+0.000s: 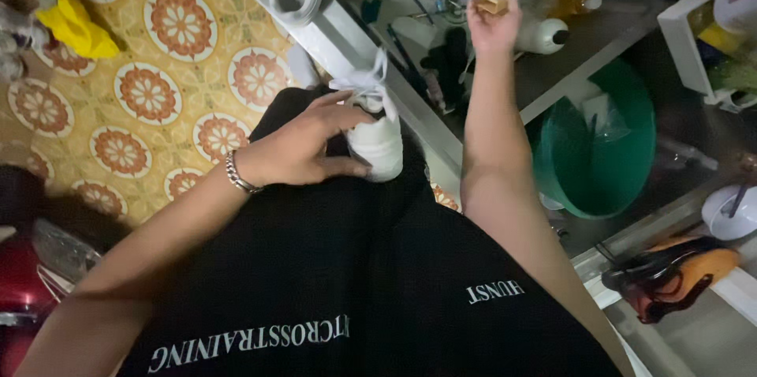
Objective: The person scrubs a white sneaker with a brush over a sink, then switches to a second white sneaker with blue accents and continues scrubbing. The person holds each shoe with one hand and brushes with the other, rotating the shoes to clean different areas.
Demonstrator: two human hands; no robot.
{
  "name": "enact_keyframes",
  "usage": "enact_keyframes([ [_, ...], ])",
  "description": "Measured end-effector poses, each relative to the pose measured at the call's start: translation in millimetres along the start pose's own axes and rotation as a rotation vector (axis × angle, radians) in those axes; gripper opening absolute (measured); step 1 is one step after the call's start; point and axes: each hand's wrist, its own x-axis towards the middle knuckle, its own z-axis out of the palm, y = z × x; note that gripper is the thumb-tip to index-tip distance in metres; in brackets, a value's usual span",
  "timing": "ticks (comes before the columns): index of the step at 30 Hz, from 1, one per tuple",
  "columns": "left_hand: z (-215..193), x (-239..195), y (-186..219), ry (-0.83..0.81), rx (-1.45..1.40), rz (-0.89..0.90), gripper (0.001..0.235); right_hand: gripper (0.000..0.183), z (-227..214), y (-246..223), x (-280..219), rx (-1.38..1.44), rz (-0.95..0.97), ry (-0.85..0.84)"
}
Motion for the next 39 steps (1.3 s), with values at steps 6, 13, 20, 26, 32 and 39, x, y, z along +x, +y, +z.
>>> enact_keyframes([
  [6, -8.3, 11.6, 0.9, 0.113, -0.235, -0.005, 0.030, 0.061, 58.9, 48.3, -172.4, -0.308, -0.058, 0.028],
  [13, -2.4, 29.1, -2.8, 0.025, -0.119, -0.053, 0.027, 0.045, 84.8, 118.2, -352.0, -1.193, -0.807, -0.479],
  [20, 36.1, 38.0, -51.0, -0.067, 0.000, 0.021, 0.025, 0.032, 167.3, 187.4, -458.0, -1.468, -1.322, -0.778],
  [26, 27.8, 48.4, -24.0, -0.086, -0.083, -0.006, 0.028, 0.023, 125.0, 149.1, -412.9, -1.412, -1.558, -0.567],
  [32, 18.3, 41.4, -11.4, -0.086, -0.013, -0.002, 0.057, 0.033, 119.1, 147.0, -411.0, -1.408, -1.464, -0.560],
  [39, 30.4, 27.7, -48.6, -0.002, -0.025, 0.001, 0.035, 0.040, 165.2, 184.3, -436.3, -1.452, -1.377, -0.773],
])
